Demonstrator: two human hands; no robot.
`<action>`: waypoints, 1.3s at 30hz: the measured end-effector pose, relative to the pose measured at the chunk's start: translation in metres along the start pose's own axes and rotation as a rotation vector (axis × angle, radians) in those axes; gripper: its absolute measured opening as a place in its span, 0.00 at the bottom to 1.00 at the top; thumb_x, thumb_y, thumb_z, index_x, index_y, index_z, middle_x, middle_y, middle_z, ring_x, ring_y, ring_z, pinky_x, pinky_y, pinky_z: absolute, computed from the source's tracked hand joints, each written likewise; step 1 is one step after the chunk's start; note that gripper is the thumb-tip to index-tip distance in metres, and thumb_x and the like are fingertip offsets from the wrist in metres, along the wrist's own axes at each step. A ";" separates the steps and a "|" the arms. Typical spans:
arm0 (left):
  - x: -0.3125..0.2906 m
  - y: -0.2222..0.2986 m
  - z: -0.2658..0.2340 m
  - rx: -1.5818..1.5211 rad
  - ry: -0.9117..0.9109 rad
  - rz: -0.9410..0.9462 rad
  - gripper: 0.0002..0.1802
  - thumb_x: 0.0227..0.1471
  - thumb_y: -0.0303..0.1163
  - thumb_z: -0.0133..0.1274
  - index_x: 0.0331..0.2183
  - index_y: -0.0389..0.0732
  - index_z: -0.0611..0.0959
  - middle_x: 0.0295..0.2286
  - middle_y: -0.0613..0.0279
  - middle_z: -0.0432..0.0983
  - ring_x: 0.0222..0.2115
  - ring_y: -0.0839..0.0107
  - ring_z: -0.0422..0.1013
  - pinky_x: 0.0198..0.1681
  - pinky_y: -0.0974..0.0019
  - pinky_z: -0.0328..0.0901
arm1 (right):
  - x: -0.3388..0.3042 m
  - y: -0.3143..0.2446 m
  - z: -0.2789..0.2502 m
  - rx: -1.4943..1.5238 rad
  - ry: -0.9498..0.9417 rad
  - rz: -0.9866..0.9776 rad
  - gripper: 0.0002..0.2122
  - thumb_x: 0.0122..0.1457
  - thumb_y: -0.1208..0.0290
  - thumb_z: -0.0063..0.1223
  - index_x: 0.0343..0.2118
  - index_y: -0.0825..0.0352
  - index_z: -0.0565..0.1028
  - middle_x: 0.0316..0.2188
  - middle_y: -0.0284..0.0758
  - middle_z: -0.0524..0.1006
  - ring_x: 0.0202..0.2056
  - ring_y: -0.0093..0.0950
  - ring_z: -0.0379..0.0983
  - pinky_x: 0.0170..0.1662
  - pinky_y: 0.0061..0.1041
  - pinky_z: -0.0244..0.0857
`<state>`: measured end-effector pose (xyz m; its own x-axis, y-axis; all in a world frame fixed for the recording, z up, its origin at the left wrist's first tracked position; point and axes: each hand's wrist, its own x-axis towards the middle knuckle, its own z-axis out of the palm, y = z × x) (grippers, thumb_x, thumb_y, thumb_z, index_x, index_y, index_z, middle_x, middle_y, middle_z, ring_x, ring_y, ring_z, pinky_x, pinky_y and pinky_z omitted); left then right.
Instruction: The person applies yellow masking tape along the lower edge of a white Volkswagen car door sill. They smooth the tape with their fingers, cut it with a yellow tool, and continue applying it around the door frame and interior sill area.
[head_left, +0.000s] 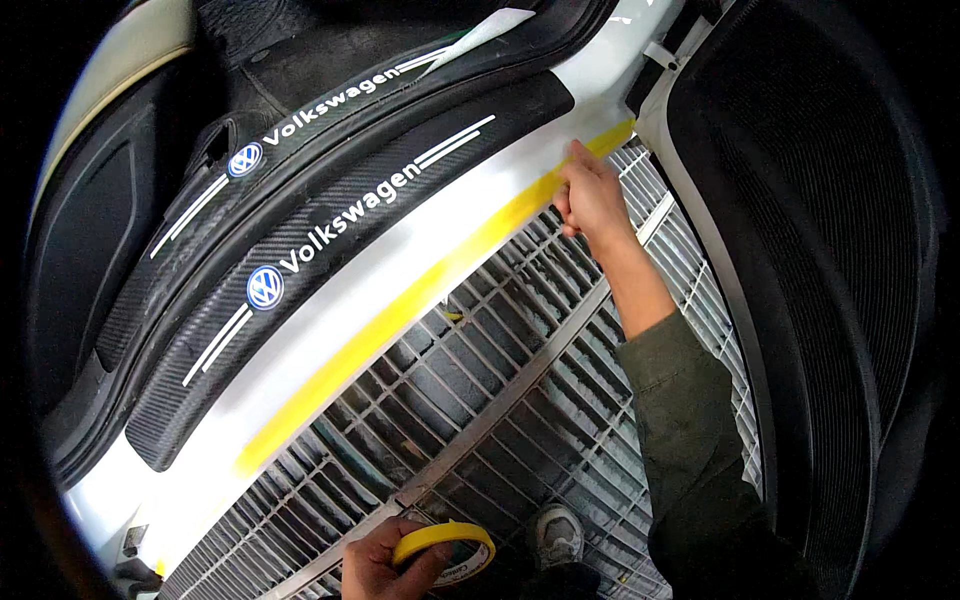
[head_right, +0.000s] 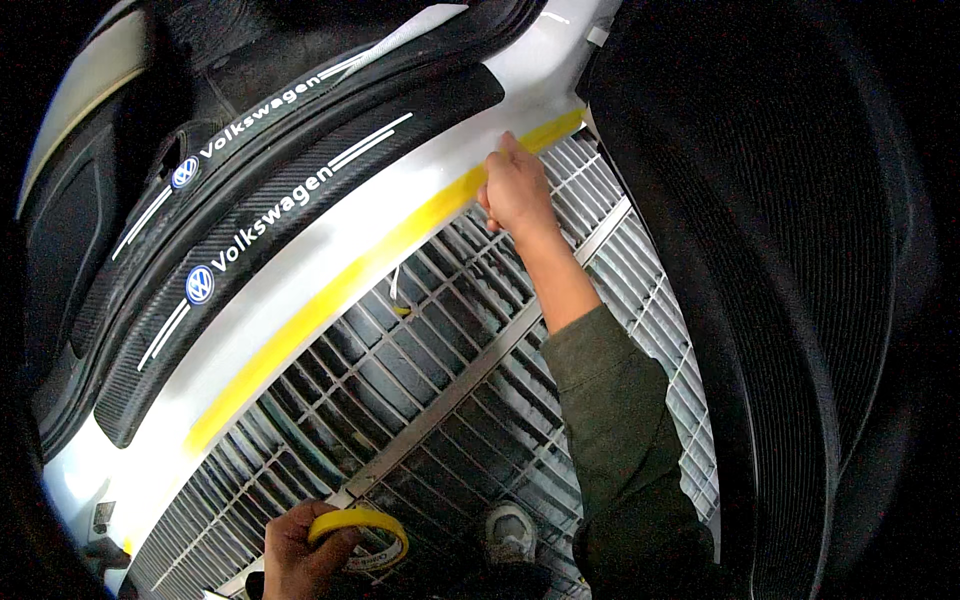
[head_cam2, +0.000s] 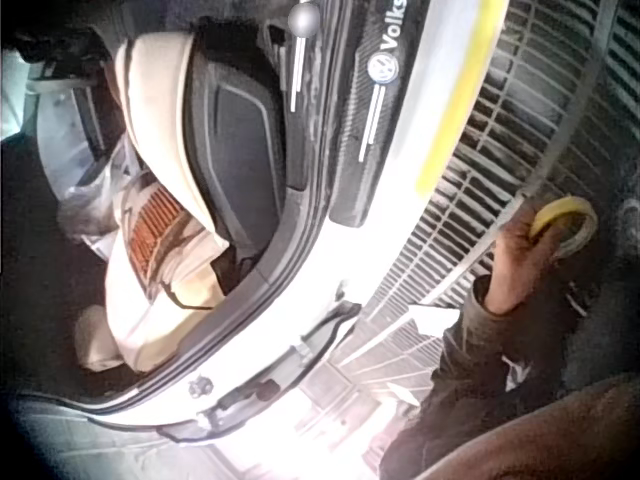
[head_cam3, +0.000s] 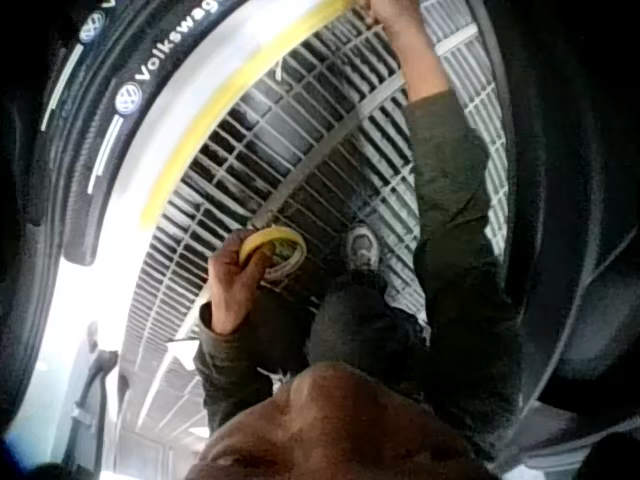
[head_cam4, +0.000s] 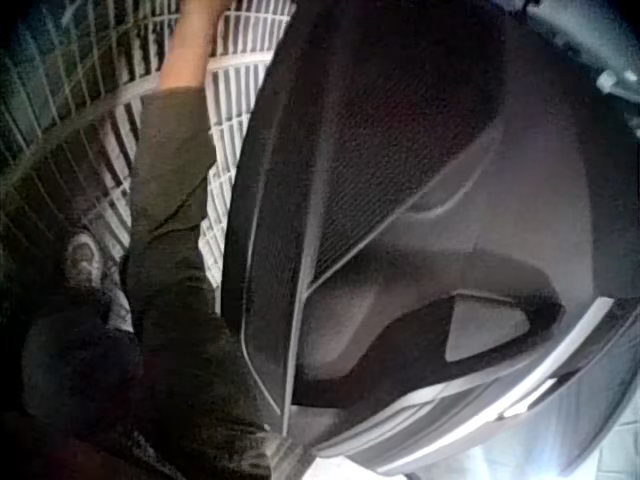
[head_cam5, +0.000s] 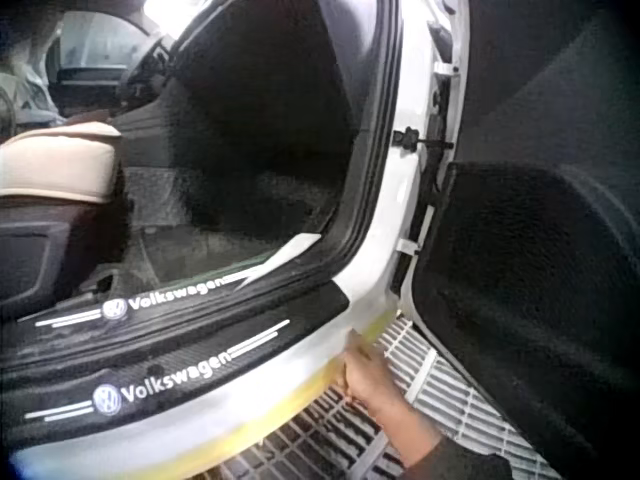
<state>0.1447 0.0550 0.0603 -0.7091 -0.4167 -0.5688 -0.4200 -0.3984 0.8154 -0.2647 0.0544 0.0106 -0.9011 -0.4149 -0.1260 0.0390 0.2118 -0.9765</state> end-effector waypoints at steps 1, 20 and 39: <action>-0.001 0.000 -0.001 0.027 -0.001 -0.004 0.08 0.58 0.24 0.53 0.40 0.33 0.79 0.29 0.67 0.75 0.28 0.81 0.66 0.30 0.74 0.62 | 0.002 0.006 -0.001 -0.025 0.028 -0.045 0.15 0.63 0.66 0.39 0.45 0.71 0.71 0.15 0.31 0.66 0.12 0.21 0.59 0.12 0.24 0.55; 0.010 -0.005 0.001 0.047 0.038 0.025 0.10 0.60 0.28 0.53 0.42 0.33 0.79 0.27 0.70 0.73 0.24 0.84 0.62 0.26 0.74 0.58 | 0.013 0.013 -0.004 -0.175 0.052 -0.182 0.28 0.62 0.71 0.38 0.66 0.69 0.54 0.17 0.33 0.72 0.17 0.18 0.68 0.14 0.18 0.57; 0.006 0.008 0.013 0.018 0.061 0.003 0.08 0.59 0.29 0.55 0.38 0.35 0.79 0.24 0.72 0.71 0.22 0.85 0.60 0.24 0.76 0.55 | 0.045 0.025 -0.039 -0.374 -0.051 0.037 0.30 0.59 0.72 0.37 0.67 0.60 0.53 0.28 0.38 0.77 0.19 0.22 0.73 0.14 0.23 0.64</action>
<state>0.1296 0.0593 0.0650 -0.6750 -0.4670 -0.5712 -0.4285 -0.3820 0.8188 -0.3213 0.0754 -0.0130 -0.8789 -0.4428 -0.1774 -0.0980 0.5316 -0.8413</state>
